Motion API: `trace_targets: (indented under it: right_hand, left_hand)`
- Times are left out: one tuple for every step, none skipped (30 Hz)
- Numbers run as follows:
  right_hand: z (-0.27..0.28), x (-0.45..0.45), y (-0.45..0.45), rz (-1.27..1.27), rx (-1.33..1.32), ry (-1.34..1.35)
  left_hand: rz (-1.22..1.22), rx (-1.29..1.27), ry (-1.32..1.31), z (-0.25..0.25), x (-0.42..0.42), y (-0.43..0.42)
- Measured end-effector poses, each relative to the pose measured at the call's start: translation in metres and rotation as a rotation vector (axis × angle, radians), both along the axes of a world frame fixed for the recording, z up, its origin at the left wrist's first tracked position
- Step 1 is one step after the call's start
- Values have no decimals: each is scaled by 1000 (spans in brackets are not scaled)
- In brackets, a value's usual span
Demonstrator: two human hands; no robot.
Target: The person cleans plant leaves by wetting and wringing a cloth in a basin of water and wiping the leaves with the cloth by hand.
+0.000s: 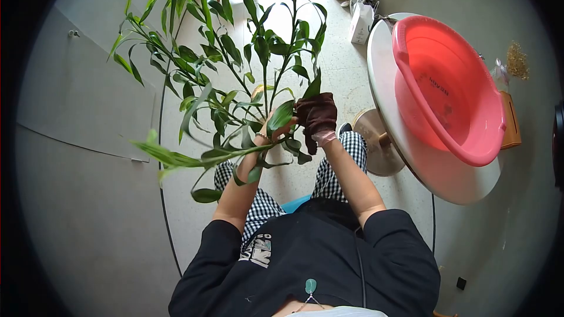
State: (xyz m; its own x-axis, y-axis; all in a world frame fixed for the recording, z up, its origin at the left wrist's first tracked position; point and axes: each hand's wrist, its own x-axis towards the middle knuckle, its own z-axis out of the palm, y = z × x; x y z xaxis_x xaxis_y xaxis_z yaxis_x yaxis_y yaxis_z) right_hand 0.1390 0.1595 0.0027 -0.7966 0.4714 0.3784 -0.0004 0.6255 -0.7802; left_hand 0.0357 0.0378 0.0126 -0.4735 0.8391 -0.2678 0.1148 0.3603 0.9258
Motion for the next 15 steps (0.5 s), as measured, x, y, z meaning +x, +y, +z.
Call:
trace_targets:
  right_hand:
    - [2,-4,4,-8,168,-195]
    - [4,-7,9,-17,336,-390]
    - [-6,-11,15,-23,298,-285]
    - [-13,-14,20,-24,265,-179]
    - [-20,-16,26,-101,406,-147]
    - [-21,-16,29,-179,548,-113]
    - [60,-4,20,-127,837,-446]
    - [62,-7,18,-128,840,-446]
    - [64,-11,17,-200,869,-436]
    - [64,-14,17,-271,896,-427]
    - [36,-15,26,-315,972,-43]
    - [36,-16,26,-312,975,-43]
    - [35,-17,26,-242,659,55]
    - [35,-18,26,-172,341,147]
    - [51,-16,27,-159,371,-63]
  left_hand:
    - [18,228,348,-23,-7,4]
    - [37,455,696,-32,-10,7]
    - [36,466,646,-30,-10,10]
    - [38,468,645,-16,-4,9]
    - [97,384,604,-3,2,8]
    - [155,301,562,7,6,7]
    - [133,300,720,2,2,7]
    - [135,303,720,1,1,7]
    - [142,296,738,1,2,6]
    - [150,287,755,-1,2,6]
    - [146,219,649,-3,1,6]
    - [149,221,647,-1,0,6]
    - [141,263,656,0,0,6]
    - [132,304,665,2,-1,5]
    - [127,294,704,3,-2,6]
